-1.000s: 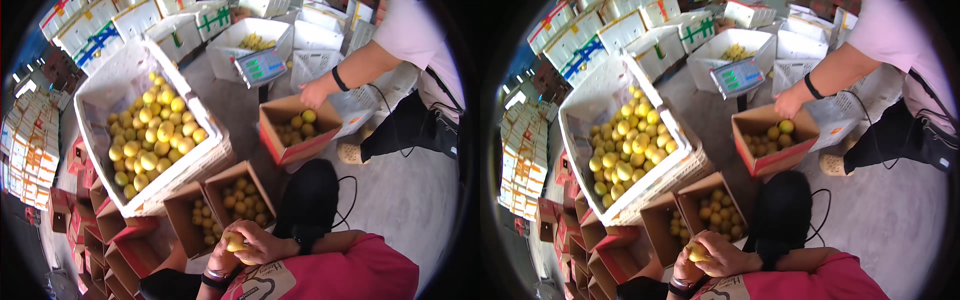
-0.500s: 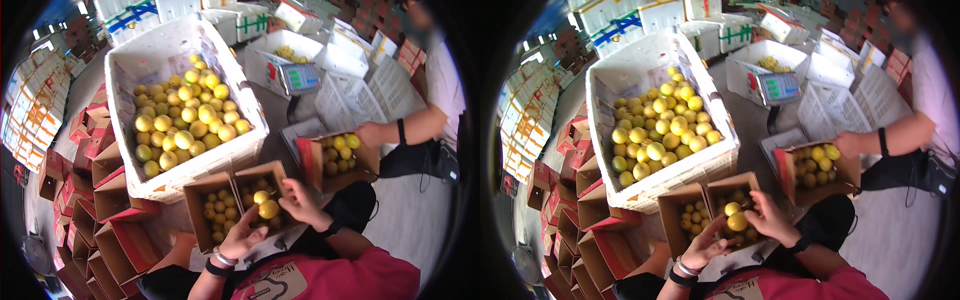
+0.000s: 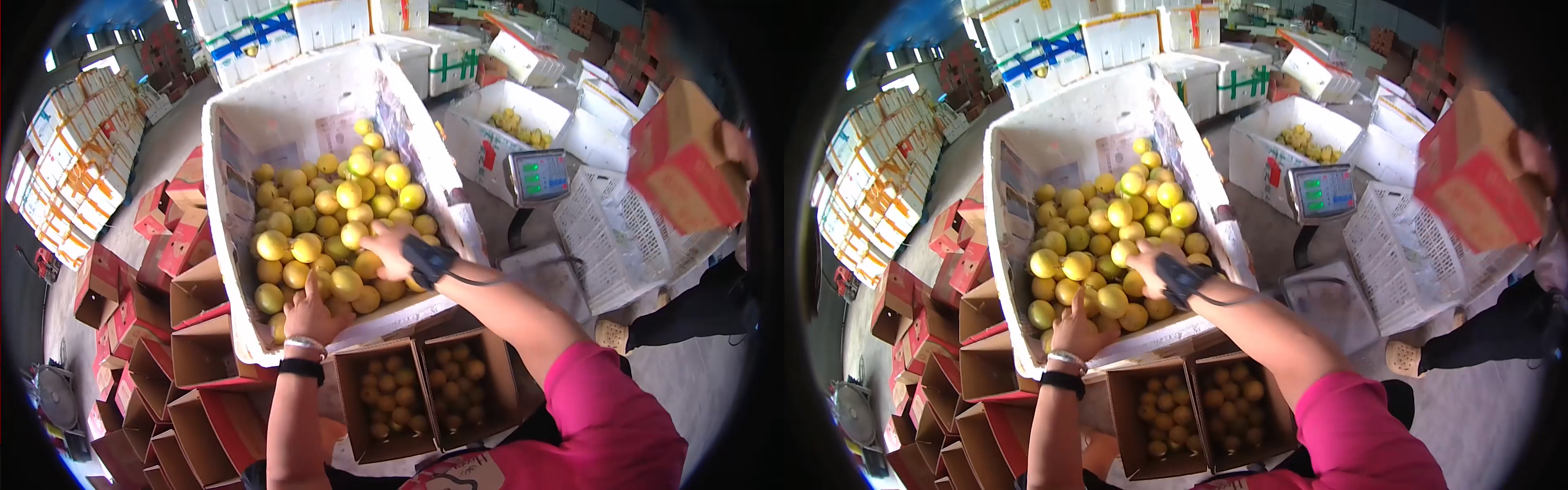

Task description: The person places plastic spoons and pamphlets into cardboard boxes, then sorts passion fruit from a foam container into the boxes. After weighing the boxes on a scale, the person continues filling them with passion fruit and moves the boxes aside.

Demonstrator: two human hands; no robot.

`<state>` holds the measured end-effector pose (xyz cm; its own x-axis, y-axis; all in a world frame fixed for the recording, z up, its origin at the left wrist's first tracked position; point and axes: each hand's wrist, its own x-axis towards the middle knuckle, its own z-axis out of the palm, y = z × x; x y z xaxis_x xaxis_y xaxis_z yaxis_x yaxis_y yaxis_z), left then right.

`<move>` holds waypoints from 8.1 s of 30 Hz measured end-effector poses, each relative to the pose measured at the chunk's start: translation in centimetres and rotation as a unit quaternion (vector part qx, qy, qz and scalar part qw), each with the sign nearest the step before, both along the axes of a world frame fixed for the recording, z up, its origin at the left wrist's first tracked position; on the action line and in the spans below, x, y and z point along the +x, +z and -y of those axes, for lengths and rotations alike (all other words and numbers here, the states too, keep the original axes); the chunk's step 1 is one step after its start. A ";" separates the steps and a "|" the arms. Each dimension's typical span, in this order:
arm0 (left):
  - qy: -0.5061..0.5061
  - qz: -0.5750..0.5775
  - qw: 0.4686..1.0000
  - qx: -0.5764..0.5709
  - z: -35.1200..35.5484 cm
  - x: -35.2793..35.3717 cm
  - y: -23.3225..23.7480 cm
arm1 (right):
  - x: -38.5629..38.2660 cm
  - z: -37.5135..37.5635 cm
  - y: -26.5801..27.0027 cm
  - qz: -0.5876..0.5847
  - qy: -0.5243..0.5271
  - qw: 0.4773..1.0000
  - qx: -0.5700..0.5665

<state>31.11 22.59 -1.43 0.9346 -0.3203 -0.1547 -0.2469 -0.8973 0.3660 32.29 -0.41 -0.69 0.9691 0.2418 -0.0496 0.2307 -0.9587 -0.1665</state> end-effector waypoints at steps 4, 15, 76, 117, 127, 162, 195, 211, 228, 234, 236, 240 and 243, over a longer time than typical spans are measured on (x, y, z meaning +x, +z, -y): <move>-0.011 0.015 0.984 0.176 2.9 0.9 0.7 | 5.6 -2.4 -3.3 -0.005 0.032 0.988 -0.151; -0.038 0.070 0.996 0.040 2.8 1.1 0.0 | -1.5 1.1 -0.3 0.126 -0.028 0.985 0.111; 0.030 0.114 0.986 -0.114 2.7 0.1 0.2 | -17.9 9.4 7.4 -0.023 -0.070 0.775 0.628; 0.134 -0.068 0.818 -0.555 -10.9 -7.1 4.0 | 5.1 3.3 -0.3 0.178 -0.021 0.932 0.314; 0.065 -0.083 0.866 -0.488 -9.0 -8.5 1.9 | -3.8 4.1 1.3 -0.062 -0.080 0.744 0.661; -0.063 -0.075 0.921 -0.377 -4.2 -10.7 -0.5 | -27.3 6.7 -0.6 0.029 -0.291 0.900 0.324; -0.114 0.263 0.956 -0.055 1.0 -11.0 2.9 | -34.3 29.0 -5.4 0.011 -0.567 0.685 0.456; -0.050 0.076 0.944 -0.317 -0.5 -11.1 1.3 | 0.6 1.9 -3.6 0.056 0.042 0.990 0.120; 0.143 -0.525 0.367 -0.754 -7.4 -14.5 -2.5 | -2.2 -6.3 -2.9 -0.088 -0.041 0.995 0.038; 0.116 -0.497 0.382 -0.771 -6.0 -14.4 -1.8 | -4.4 -3.6 1.1 -0.305 -0.115 0.772 0.546; 0.078 -0.502 0.363 -0.781 -4.4 -14.5 -0.8 | -6.8 -2.9 2.0 -0.312 -0.041 0.712 0.628; -0.028 -0.529 0.357 -0.769 -2.3 -14.4 0.3 | -11.2 -2.5 5.9 -0.235 0.163 0.878 0.384; -0.041 -0.534 0.387 -0.751 -2.4 -15.2 -0.5 | -10.8 -1.3 4.0 -0.061 0.024 0.912 0.406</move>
